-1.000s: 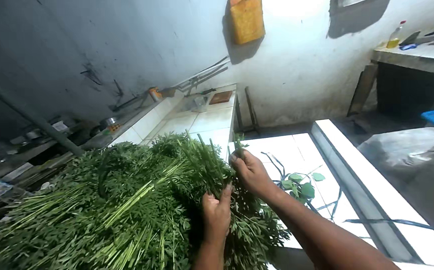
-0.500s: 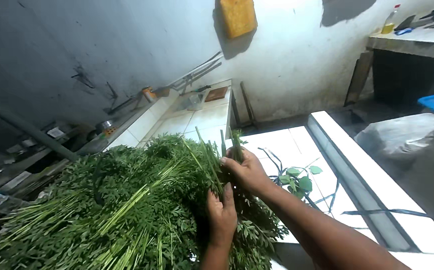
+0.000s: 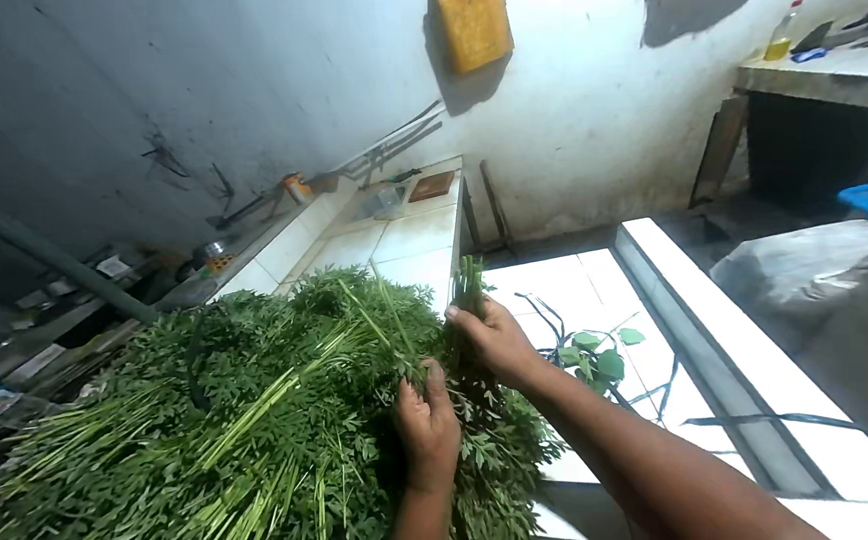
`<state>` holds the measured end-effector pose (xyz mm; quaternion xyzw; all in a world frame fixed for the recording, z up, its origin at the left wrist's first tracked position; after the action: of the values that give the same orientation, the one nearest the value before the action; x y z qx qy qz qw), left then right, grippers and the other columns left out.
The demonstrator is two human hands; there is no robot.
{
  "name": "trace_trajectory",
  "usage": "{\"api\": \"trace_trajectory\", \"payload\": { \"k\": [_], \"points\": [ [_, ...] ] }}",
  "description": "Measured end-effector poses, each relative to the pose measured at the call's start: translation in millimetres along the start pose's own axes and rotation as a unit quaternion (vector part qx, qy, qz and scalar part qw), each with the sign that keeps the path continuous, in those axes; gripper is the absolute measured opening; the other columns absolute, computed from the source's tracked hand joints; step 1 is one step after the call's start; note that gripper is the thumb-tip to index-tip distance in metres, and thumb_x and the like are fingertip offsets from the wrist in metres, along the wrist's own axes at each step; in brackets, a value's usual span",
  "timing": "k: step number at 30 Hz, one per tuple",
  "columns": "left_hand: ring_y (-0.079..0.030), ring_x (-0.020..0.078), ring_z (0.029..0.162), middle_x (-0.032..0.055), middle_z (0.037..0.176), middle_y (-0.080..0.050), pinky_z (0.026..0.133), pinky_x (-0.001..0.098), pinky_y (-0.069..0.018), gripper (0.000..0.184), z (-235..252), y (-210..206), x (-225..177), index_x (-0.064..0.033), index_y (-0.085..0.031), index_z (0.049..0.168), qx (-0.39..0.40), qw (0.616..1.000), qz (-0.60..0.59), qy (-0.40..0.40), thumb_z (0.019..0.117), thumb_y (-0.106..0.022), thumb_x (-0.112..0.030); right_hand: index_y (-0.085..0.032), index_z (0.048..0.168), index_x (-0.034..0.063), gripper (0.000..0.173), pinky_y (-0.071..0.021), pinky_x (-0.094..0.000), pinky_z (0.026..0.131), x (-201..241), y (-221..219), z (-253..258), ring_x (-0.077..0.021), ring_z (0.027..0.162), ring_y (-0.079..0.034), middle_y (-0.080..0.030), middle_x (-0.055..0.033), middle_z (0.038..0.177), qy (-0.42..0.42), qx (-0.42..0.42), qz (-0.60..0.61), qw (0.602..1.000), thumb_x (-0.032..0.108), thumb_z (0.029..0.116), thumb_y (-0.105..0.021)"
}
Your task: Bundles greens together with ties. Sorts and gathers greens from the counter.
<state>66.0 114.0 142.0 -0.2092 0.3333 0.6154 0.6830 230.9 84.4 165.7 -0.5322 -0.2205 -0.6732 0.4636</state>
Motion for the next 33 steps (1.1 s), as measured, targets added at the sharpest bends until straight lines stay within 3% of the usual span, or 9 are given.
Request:
{"api": "trace_trajectory", "payload": {
  "k": [5,9,13,16,19,21,26,29,33],
  "points": [
    [-0.067,-0.0001,0.088,0.0030,0.095,-0.071,0.086,0.0213,-0.0580,0.045,8.9,0.5,-8.3,0.0080,-0.063,0.119,0.094,0.995,0.044,-0.016,0.1060,-0.055,-0.034,-0.064,0.116,0.0080,0.029,-0.0585,-0.0351,0.071,5.2,6.7,1.8,-0.0175,0.076,-0.067,-0.068,-0.0083,0.086,0.000,0.018,0.049,0.999,0.034,0.1042,-0.060],
    [-0.069,0.0021,0.099,0.0055,0.106,-0.073,0.093,0.0237,-0.0580,0.039,8.1,-15.9,-9.0,0.0055,-0.064,0.123,0.252,0.967,0.011,-0.031,0.1076,-0.052,-0.029,-0.065,0.136,0.0144,0.052,-0.0591,-0.0305,0.078,14.0,7.8,-1.8,-0.0114,0.083,-0.067,-0.071,-0.0040,0.096,0.005,0.091,0.080,0.993,0.040,0.0909,-0.075],
    [-0.067,0.0008,0.102,0.0061,0.108,-0.073,0.095,0.0227,-0.0557,0.033,2.1,-24.2,-7.3,0.0039,-0.065,0.123,0.330,0.943,0.035,0.000,0.1064,-0.048,-0.019,-0.072,0.104,0.0048,0.022,-0.0597,-0.0305,0.077,21.9,5.4,-6.9,-0.0119,0.080,-0.069,-0.072,-0.0061,0.089,-0.027,0.122,0.100,0.987,0.022,0.0916,-0.076],
    [-0.067,0.0045,0.108,0.0077,0.111,-0.072,0.099,0.0268,-0.0544,0.037,1.5,-23.4,-4.6,0.0020,-0.067,0.121,0.323,0.945,0.057,-0.006,0.1077,-0.046,-0.026,-0.067,0.099,0.0053,0.024,-0.0581,-0.0300,0.067,16.3,10.2,-4.3,-0.0130,0.070,-0.066,-0.068,-0.0067,0.079,-0.050,0.101,0.089,0.990,0.027,0.0929,-0.074],
    [-0.051,0.0240,0.135,0.0246,0.143,-0.051,0.114,0.0402,-0.0460,0.087,-2.2,-25.6,6.0,0.0105,-0.044,0.141,0.266,0.962,0.051,-0.037,0.0967,-0.056,-0.063,-0.064,0.096,0.0082,0.026,-0.0552,-0.0288,0.062,12.6,9.2,-3.6,-0.0119,0.065,-0.062,-0.064,-0.0054,0.075,-0.057,0.099,0.122,0.986,0.034,0.0936,-0.070],
    [-0.054,0.0179,0.135,0.0219,0.145,-0.052,0.113,0.0359,-0.0482,0.117,-10.8,-26.9,4.5,0.0126,-0.036,0.147,0.264,0.964,0.035,0.004,0.0795,-0.070,-0.076,-0.063,0.091,0.0124,0.026,-0.0519,-0.0248,0.060,13.6,6.0,-4.3,-0.0078,0.064,-0.059,-0.061,-0.0014,0.073,-0.044,0.123,0.153,0.979,0.037,0.0939,-0.068],
    [-0.070,0.0053,0.098,0.0085,0.102,-0.074,0.091,0.0265,-0.0564,0.035,-25.7,-29.5,-15.7,0.0051,-0.069,0.114,0.303,0.940,0.102,0.117,0.0829,-0.072,-0.011,-0.068,0.111,0.0091,0.034,-0.0580,-0.0295,0.068,29.9,-0.2,-13.5,-0.0109,0.074,-0.066,-0.069,-0.0044,0.085,-0.015,0.111,0.065,0.992,0.036,0.0916,-0.073],
    [-0.070,0.0158,0.104,0.0127,0.105,-0.073,0.095,0.0367,-0.0565,0.036,-18.1,-25.9,-20.5,0.0037,-0.067,0.117,0.253,0.936,0.196,0.148,0.0845,-0.070,-0.012,-0.056,0.138,0.0162,0.068,-0.0620,-0.0363,0.080,37.9,-2.5,-17.0,-0.0142,0.093,-0.070,-0.071,-0.0034,0.109,0.020,0.047,-0.027,0.998,0.052,0.0845,-0.079],
    [-0.071,0.0284,0.109,0.0189,0.110,-0.074,0.101,0.0440,-0.0538,0.036,-6.4,-33.4,-33.9,0.0051,-0.072,0.114,0.221,0.935,0.277,-0.014,0.0923,-0.070,-0.024,-0.055,0.131,0.0156,0.058,-0.0620,-0.0351,0.073,42.8,-12.1,-27.1,-0.0098,0.083,-0.071,-0.072,0.0013,0.098,0.055,-0.015,-0.128,0.990,0.044,0.0863,-0.079]
  ]
}}
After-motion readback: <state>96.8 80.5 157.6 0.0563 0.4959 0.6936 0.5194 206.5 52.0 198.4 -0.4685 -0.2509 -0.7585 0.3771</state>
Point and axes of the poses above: each hand's wrist, its own z-axis towards the middle knuckle, its own y-axis out of the back of the hand, x = y × z, the point moved 6 cm from there along z, towards the middle knuckle
